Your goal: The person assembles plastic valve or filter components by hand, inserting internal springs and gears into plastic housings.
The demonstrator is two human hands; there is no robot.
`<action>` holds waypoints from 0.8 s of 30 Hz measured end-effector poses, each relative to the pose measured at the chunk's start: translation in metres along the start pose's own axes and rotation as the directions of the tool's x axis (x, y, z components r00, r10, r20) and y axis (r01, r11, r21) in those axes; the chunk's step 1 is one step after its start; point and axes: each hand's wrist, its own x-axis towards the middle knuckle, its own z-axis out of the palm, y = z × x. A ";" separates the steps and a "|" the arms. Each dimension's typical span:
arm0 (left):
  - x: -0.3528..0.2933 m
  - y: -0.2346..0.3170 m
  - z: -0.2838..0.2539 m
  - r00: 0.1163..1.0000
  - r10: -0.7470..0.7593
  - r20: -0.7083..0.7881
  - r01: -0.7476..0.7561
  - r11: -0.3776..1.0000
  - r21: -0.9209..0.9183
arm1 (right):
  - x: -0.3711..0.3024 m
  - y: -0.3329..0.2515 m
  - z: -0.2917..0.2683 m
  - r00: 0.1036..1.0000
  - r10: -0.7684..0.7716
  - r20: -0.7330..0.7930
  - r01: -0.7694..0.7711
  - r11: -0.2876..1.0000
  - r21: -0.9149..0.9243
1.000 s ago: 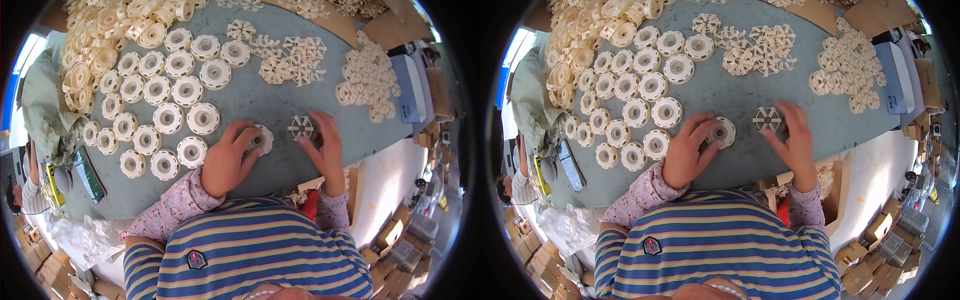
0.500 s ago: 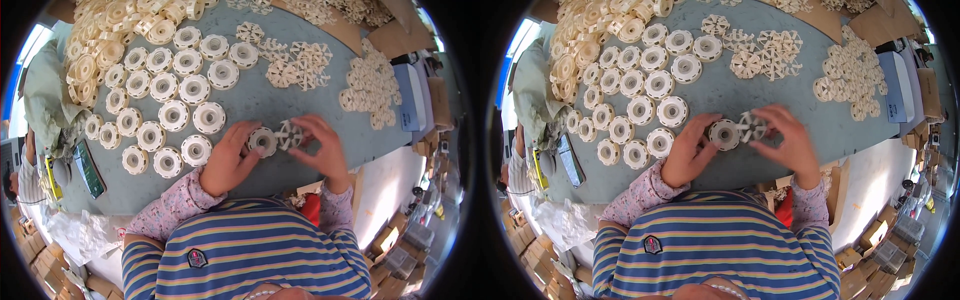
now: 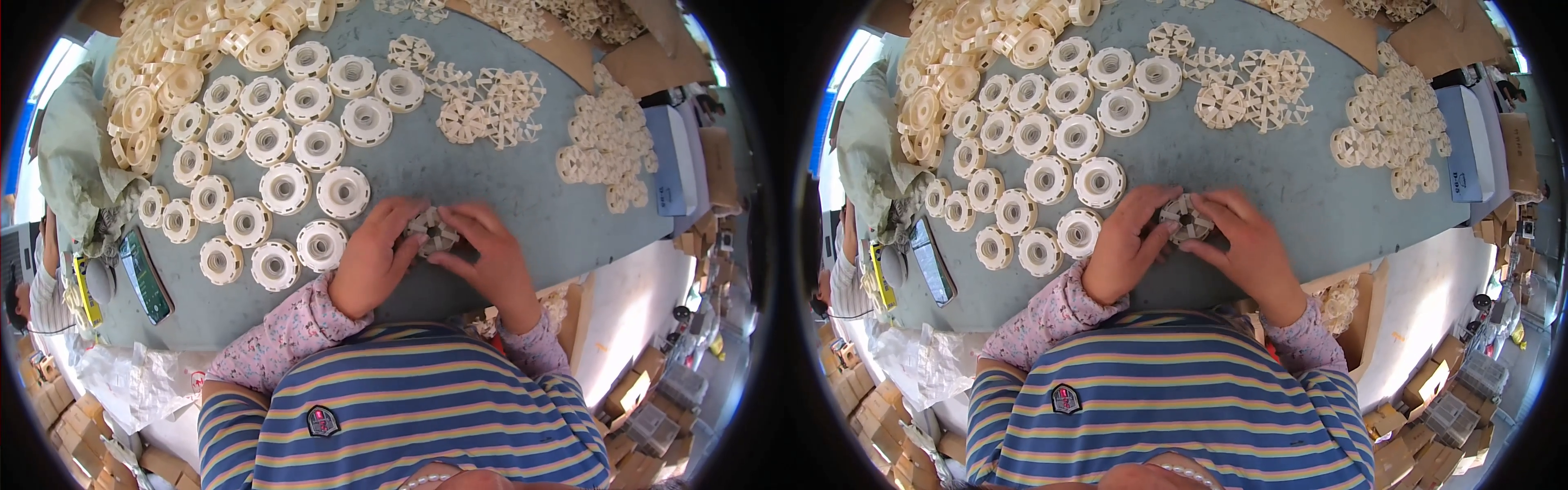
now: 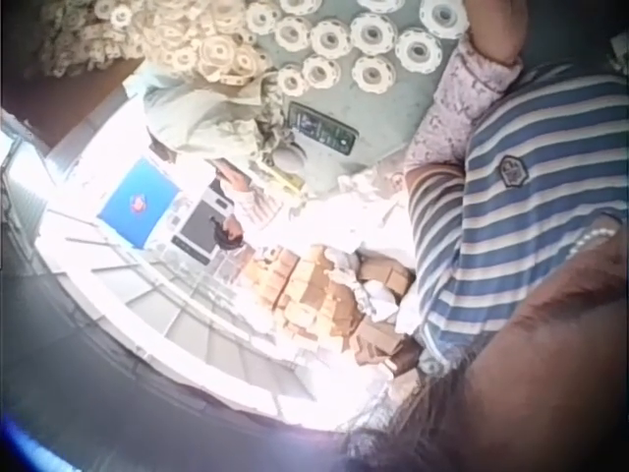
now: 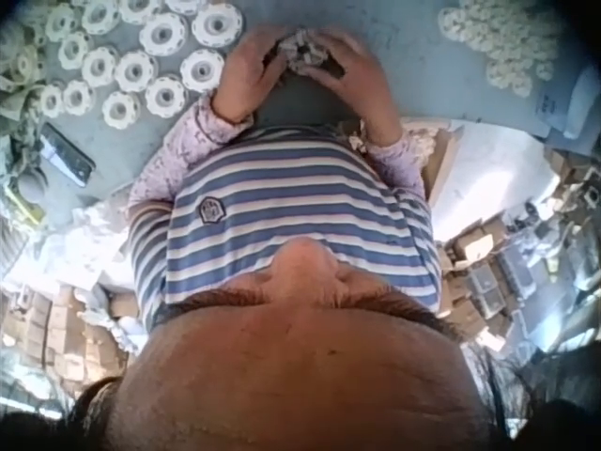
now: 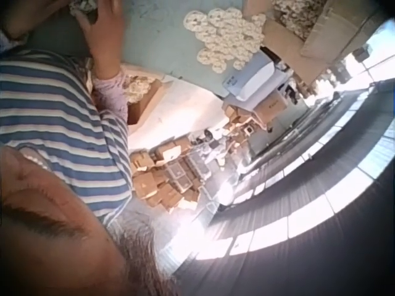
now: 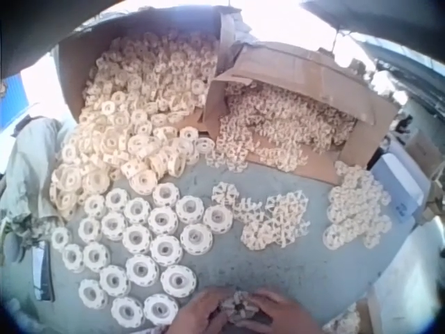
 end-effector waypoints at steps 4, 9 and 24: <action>-0.002 0.000 0.007 0.992 0.108 -0.058 -0.096 0.979 0.181 | -0.010 -0.003 0.007 0.997 -0.060 -0.057 0.051 0.990 -0.133; -0.006 0.039 -0.013 0.991 0.124 -0.059 -0.091 0.918 0.387 | -0.011 0.056 -0.045 0.970 0.173 -0.173 -0.213 0.944 -0.252; 0.003 0.039 -0.055 0.983 0.164 -0.085 -0.055 0.698 0.714 | 0.089 0.068 -0.023 0.911 -0.325 -0.252 0.092 0.758 -0.645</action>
